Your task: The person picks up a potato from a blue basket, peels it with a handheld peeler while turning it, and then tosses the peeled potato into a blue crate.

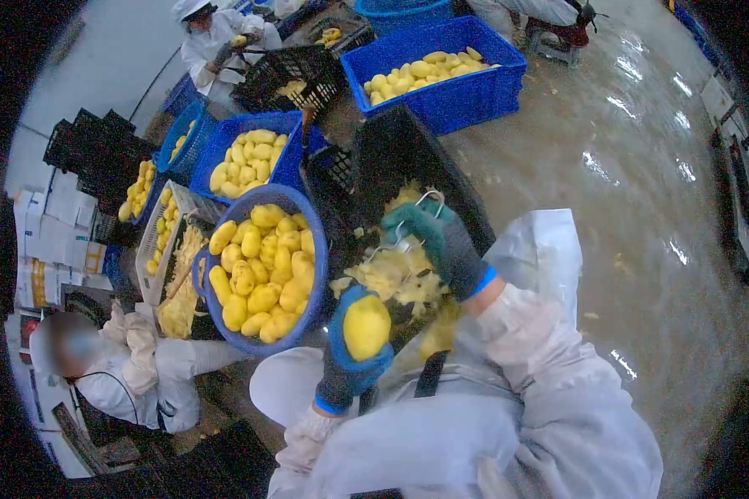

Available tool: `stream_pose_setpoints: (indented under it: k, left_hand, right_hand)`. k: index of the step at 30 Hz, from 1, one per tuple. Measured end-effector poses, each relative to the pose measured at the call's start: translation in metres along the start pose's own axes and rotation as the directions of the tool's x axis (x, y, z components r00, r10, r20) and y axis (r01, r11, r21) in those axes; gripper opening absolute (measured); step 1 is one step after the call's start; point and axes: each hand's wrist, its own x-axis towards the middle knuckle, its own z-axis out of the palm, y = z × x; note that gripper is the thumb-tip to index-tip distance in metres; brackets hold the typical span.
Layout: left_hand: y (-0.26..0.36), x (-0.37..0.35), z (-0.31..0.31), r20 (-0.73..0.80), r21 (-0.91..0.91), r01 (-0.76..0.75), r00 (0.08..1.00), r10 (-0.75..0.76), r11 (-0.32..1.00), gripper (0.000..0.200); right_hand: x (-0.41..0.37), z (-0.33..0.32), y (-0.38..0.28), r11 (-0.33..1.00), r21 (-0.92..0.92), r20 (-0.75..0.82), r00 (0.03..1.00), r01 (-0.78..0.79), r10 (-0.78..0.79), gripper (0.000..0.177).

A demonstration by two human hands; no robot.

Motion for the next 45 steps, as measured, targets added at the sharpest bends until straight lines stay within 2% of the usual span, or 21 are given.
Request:
stream_pose_setpoints:
  k: [4,6,7,9,14,16,18,20,22,24,27,30,32,34,35,36,37,38,42,43,45]
  left_hand:
    - [-0.006,0.002,0.007,-0.105,0.016,-0.035,0.994,0.036,0.999,0.081]
    - [0.000,0.001,0.002,-0.093,0.132,-0.077,0.992,0.090,0.988,0.081]
    - [-0.003,0.003,-0.002,-0.090,0.152,-0.088,0.991,0.103,0.984,0.081]
    - [-0.007,-0.002,0.002,-0.096,0.170,-0.080,0.991,0.098,0.982,0.081]
    - [-0.001,0.001,0.000,-0.079,0.199,-0.083,0.992,0.101,0.977,0.082]
    - [-0.006,-0.004,-0.002,-0.078,0.183,-0.096,0.991,0.112,0.978,0.082]
    - [-0.006,-0.004,0.003,-0.116,0.205,-0.130,0.981,0.156,0.970,0.081]
    - [-0.007,0.001,0.002,-0.123,0.196,-0.139,0.979,0.165,0.971,0.080]
    - [-0.006,-0.001,0.001,-0.119,0.146,-0.077,0.988,0.095,0.986,0.079]
    - [-0.005,0.000,-0.004,-0.115,0.192,-0.071,0.989,0.094,0.979,0.079]
    - [0.010,0.002,-0.002,-0.106,0.140,-0.065,0.991,0.081,0.988,0.079]
    - [0.007,0.001,-0.001,-0.122,-0.134,-0.018,0.992,0.002,0.991,0.080]
    - [0.009,-0.004,0.000,-0.109,-0.288,0.061,0.989,-0.096,0.956,0.081]
    - [0.010,-0.009,0.002,-0.070,-0.373,0.119,0.985,-0.156,0.920,0.083]
    - [0.008,-0.007,0.000,-0.052,-0.407,0.132,0.985,-0.167,0.904,0.083]
    - [0.008,-0.005,-0.002,-0.038,-0.439,0.146,0.983,-0.180,0.887,0.084]
    - [0.017,-0.003,-0.001,0.002,-0.608,0.173,0.976,-0.216,0.775,0.083]
    - [0.013,-0.002,-0.004,-0.006,-0.586,0.182,0.973,-0.229,0.790,0.083]
    - [0.001,-0.008,-0.003,0.018,-0.508,0.248,0.961,-0.277,0.825,0.082]
    - [0.004,-0.007,-0.002,0.018,-0.538,0.241,0.961,-0.275,0.808,0.082]
    - [0.008,-0.002,-0.002,-0.011,-0.590,0.208,0.964,-0.266,0.780,0.082]
  right_hand:
    - [-0.015,0.026,-0.019,0.979,0.159,0.117,0.987,-0.126,0.108,0.031]
    - [-0.001,0.006,0.004,0.977,0.069,-0.009,0.979,-0.201,0.202,0.030]
    - [-0.004,0.002,0.000,0.845,0.458,-0.037,0.943,-0.277,0.330,0.027]
    - [-0.010,0.016,-0.022,0.996,0.089,0.027,0.999,0.031,-0.034,0.026]
    - [-0.007,0.008,0.008,0.985,-0.173,0.030,1.000,0.013,-0.008,0.026]
    - [-0.003,0.003,0.020,0.993,-0.085,0.043,0.996,0.086,-0.083,0.026]
    - [-0.014,0.025,-0.036,0.925,-0.187,0.204,0.934,0.330,-0.292,0.027]
    - [-0.021,0.027,-0.007,0.998,-0.052,0.122,0.992,0.037,-0.030,0.021]
    - [-0.001,0.005,-0.001,0.832,-0.448,0.144,0.945,0.326,-0.293,0.021]
    - [-0.013,0.012,0.007,0.995,0.096,0.048,0.999,-0.023,0.019,0.021]
    - [-0.020,0.032,-0.036,0.870,-0.291,0.208,0.914,0.397,-0.348,0.017]
    - [-0.006,0.011,-0.018,0.996,0.001,-0.002,0.996,0.094,-0.094,0.019]
    - [-0.015,0.020,-0.016,0.991,0.112,-0.002,0.997,0.071,-0.071,0.018]
    - [-0.024,0.036,-0.028,0.964,0.083,0.109,0.959,0.253,-0.261,0.019]
    - [-0.023,0.029,-0.027,0.979,-0.097,0.197,0.968,0.180,-0.159,0.028]
    - [-0.022,0.022,-0.019,0.990,0.141,0.104,0.994,0.022,-0.036,0.030]
    - [-0.017,0.016,-0.007,0.917,0.382,0.054,0.993,-0.115,0.102,0.033]
    - [-0.016,0.014,0.003,0.765,0.604,0.038,0.967,-0.223,0.252,0.035]
    - [-0.026,0.042,-0.039,0.952,0.301,0.106,0.994,-0.062,0.031,0.037]
    - [-0.020,0.040,-0.025,0.850,0.484,0.140,0.977,-0.209,0.160,0.038]
    - [-0.008,0.019,-0.018,0.893,0.384,0.093,0.973,-0.232,0.213,0.041]
